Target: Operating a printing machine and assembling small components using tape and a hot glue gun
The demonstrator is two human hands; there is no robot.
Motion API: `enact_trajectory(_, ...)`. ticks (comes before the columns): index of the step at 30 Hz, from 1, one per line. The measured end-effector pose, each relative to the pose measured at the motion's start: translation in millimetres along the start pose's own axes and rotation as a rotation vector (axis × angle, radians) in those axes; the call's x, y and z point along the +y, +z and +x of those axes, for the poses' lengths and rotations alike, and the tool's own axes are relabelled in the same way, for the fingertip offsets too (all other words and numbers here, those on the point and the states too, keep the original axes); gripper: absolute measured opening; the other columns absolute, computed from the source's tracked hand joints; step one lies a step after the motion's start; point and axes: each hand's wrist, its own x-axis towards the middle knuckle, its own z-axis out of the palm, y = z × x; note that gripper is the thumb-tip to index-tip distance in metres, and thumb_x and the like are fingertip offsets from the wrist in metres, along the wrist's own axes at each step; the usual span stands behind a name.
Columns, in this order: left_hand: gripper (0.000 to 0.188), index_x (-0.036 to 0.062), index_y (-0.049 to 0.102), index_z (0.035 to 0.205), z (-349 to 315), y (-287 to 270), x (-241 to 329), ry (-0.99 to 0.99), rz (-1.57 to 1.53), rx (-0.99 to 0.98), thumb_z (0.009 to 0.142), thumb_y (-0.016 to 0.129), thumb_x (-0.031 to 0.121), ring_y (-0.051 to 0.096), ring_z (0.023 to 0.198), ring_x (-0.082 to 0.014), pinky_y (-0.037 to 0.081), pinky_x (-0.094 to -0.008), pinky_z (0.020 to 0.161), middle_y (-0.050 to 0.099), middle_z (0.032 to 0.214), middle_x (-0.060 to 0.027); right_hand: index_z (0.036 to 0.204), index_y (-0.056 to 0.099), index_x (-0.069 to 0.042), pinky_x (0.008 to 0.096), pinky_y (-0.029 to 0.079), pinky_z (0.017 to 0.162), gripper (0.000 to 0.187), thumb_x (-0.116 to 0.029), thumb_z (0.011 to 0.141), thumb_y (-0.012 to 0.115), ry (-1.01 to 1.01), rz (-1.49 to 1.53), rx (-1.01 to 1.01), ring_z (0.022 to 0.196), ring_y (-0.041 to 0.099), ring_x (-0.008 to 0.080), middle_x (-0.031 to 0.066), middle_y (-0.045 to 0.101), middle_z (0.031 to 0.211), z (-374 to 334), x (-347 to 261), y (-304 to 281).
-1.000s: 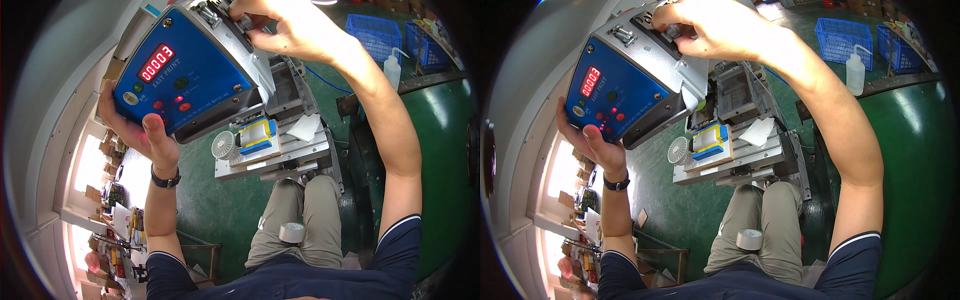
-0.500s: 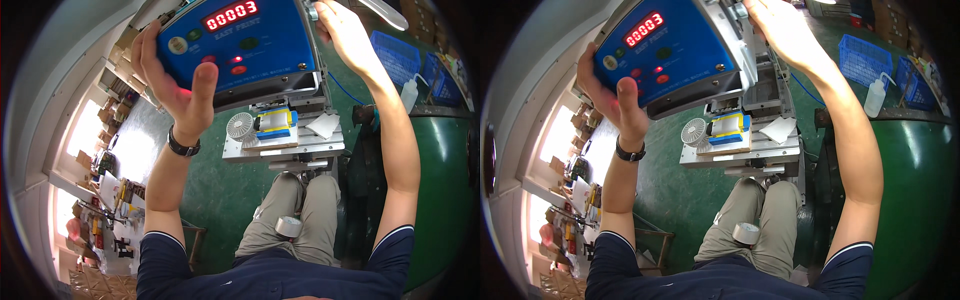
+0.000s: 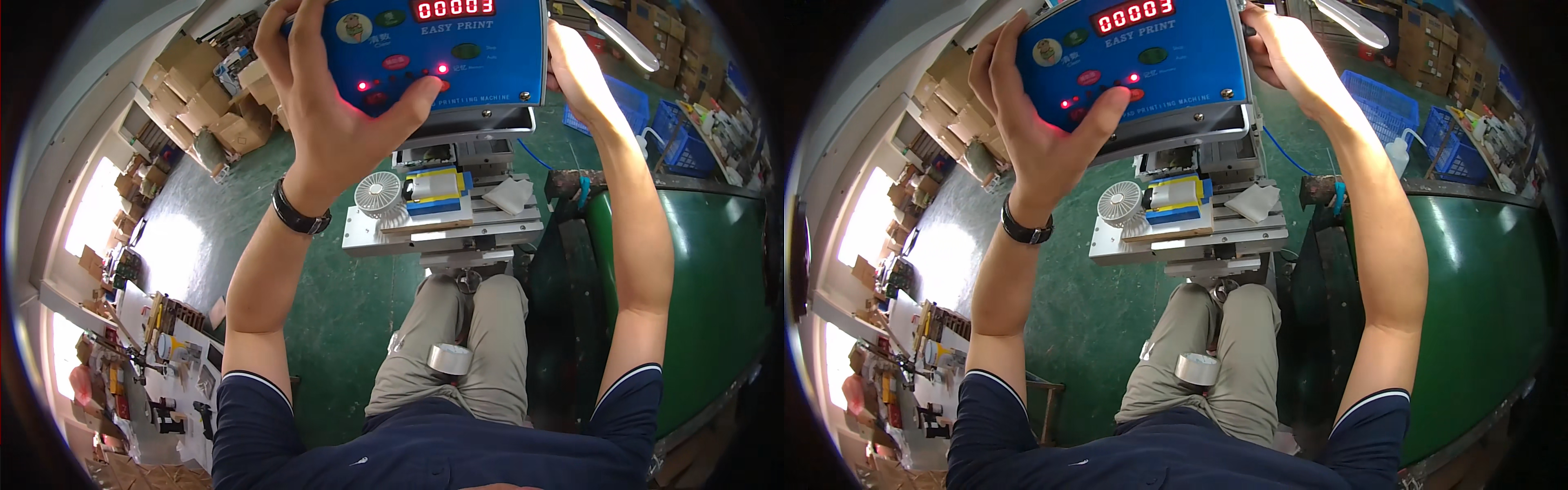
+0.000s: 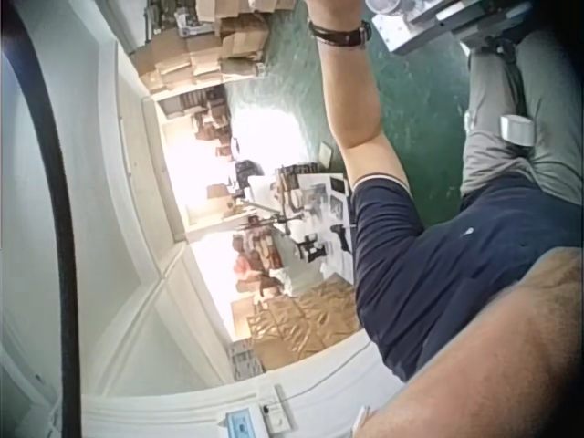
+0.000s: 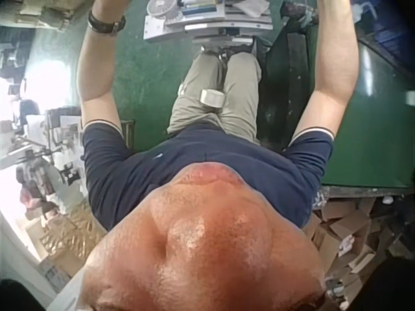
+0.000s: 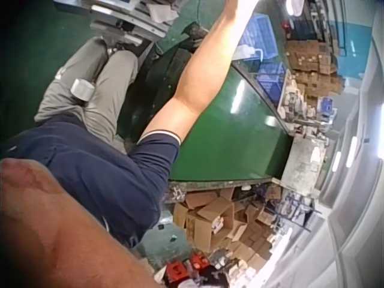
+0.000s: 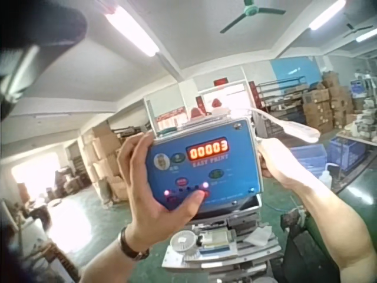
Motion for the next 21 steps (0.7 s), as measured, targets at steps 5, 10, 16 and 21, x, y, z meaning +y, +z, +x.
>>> enact_trajectory(5, 0.102, 0.0067, 0.036, 0.164, -7, -11, 3, -0.140, 0.054, -0.135, 0.081, 0.090, 0.032, 0.042, 0.138, -0.0458, 0.043, -0.0630, 0.113, 0.039, 0.151, -0.0238, 0.100, 0.065, -0.007, 0.0250, 0.041, 0.046, 0.035, -0.040, 0.113, 0.064, -0.334, 0.554, -0.493, 0.053, 0.052, 0.0130, 0.0033, 0.058, 0.073, 44, 59, -8)
enact_trajectory(10, 0.102, 0.0075, 0.039, 0.163, 12, -24, 46, -0.901, 0.136, -0.644, 0.081, 0.094, 0.033, 0.047, 0.133, -0.0494, 0.048, -0.0653, 0.106, 0.038, 0.154, -0.0258, 0.087, 0.059, -0.010, 0.0264, 0.035, 0.055, 0.031, -0.025, 0.114, 0.054, -0.270, 0.328, -0.039, 0.055, 0.043, 0.0118, 0.0018, 0.052, 0.069, -36, 71, -51)
enact_trajectory(16, 0.050, 0.0018, 0.059, 0.150, -172, -104, 22, -0.308, -0.210, -0.043, 0.102, 0.074, 0.007, 0.064, 0.122, -0.0239, 0.050, -0.0383, 0.109, 0.066, 0.143, -0.0138, 0.105, 0.071, -0.003, 0.0247, 0.043, 0.050, 0.014, -0.016, 0.099, 0.070, 0.236, 0.286, -0.096, 0.056, 0.053, 0.0109, 0.0056, 0.065, 0.076, -254, 148, 44)
enact_trajectory(21, 0.056, 0.0048, 0.067, 0.140, -418, -188, 127, -2.079, -0.326, -0.592, 0.111, 0.060, 0.052, 0.067, 0.116, -0.0238, 0.048, -0.0447, 0.110, 0.070, 0.132, -0.0106, 0.140, 0.066, -0.006, 0.0356, 0.056, 0.071, 0.063, -0.024, 0.084, 0.088, 0.450, -0.365, -0.622, 0.080, 0.070, 0.0240, 0.0105, 0.074, 0.116, -321, 169, 99)
